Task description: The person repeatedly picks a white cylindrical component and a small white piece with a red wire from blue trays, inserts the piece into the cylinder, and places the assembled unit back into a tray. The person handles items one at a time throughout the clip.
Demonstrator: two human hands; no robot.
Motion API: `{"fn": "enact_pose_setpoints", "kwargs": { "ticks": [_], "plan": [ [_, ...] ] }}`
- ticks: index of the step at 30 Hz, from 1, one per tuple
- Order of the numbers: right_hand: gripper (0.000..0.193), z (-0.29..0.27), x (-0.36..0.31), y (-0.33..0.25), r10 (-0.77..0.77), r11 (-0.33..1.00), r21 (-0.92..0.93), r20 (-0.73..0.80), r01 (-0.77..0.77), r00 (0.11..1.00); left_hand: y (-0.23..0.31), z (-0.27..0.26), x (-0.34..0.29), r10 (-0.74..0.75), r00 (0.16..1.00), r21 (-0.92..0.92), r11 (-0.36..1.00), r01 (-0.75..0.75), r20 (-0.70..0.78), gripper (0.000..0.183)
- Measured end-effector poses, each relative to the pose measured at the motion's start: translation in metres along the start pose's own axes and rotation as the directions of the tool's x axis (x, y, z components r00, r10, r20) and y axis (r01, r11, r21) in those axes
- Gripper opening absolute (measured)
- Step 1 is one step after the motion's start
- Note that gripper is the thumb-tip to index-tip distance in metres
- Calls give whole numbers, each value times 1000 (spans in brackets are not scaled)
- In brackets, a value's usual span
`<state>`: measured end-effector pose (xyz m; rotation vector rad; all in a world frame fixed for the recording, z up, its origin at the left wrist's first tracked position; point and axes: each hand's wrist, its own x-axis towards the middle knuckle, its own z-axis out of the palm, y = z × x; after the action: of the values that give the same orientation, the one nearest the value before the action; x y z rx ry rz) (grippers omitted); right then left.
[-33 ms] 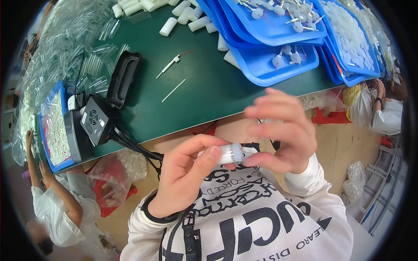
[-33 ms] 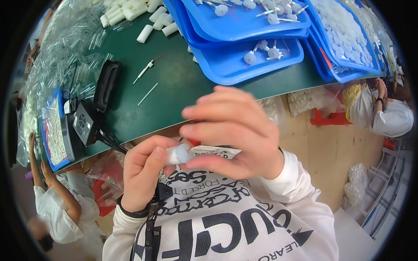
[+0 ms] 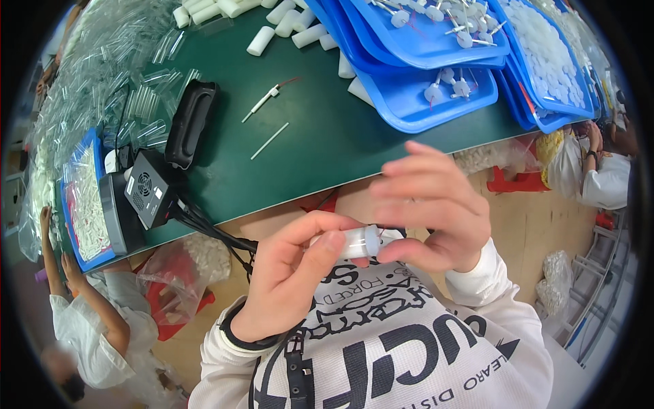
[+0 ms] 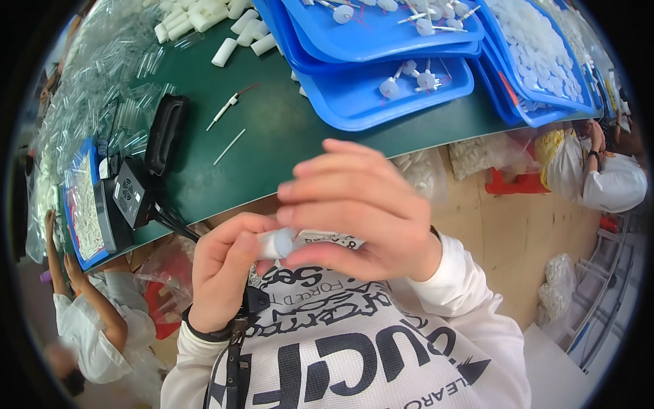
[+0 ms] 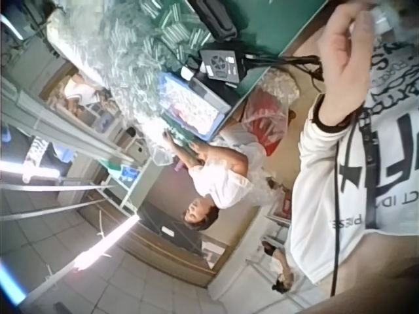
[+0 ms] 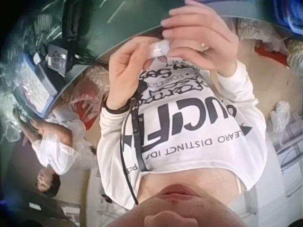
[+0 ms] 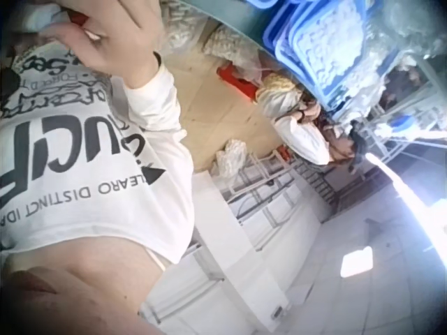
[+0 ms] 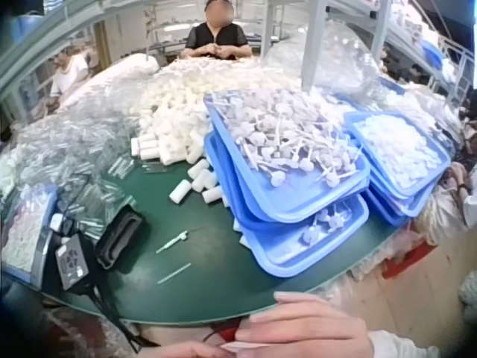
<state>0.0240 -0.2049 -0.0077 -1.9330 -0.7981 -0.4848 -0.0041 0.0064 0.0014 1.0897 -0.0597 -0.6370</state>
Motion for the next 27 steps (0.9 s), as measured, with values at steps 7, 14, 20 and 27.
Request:
{"fn": "enact_pose_setpoints", "kwargs": {
  "ticks": [7, 14, 20, 27],
  "plan": [
    [32, 8, -9, -16, 61, 971, 230, 23, -65, 998, 3, 14, -10, 20, 997, 101, 995, -12, -76, 28],
    [29, 6, -7, -15, 50, 951, 300, 70, -69, 996, -2, 17, -15, 58, 988, 66, 997, -49, -141, 27],
    [28, 12, -9, -10, -7, 964, 265, 92, -18, 996, -9, 18, -15, 120, 978, 157, 983, -93, -173, 27],
    [48, 8, -13, -20, 42, 998, -46, 43, -40, 998, 1, 19, -12, 150, 956, 181, 978, -105, -253, 31]
  ]
}}
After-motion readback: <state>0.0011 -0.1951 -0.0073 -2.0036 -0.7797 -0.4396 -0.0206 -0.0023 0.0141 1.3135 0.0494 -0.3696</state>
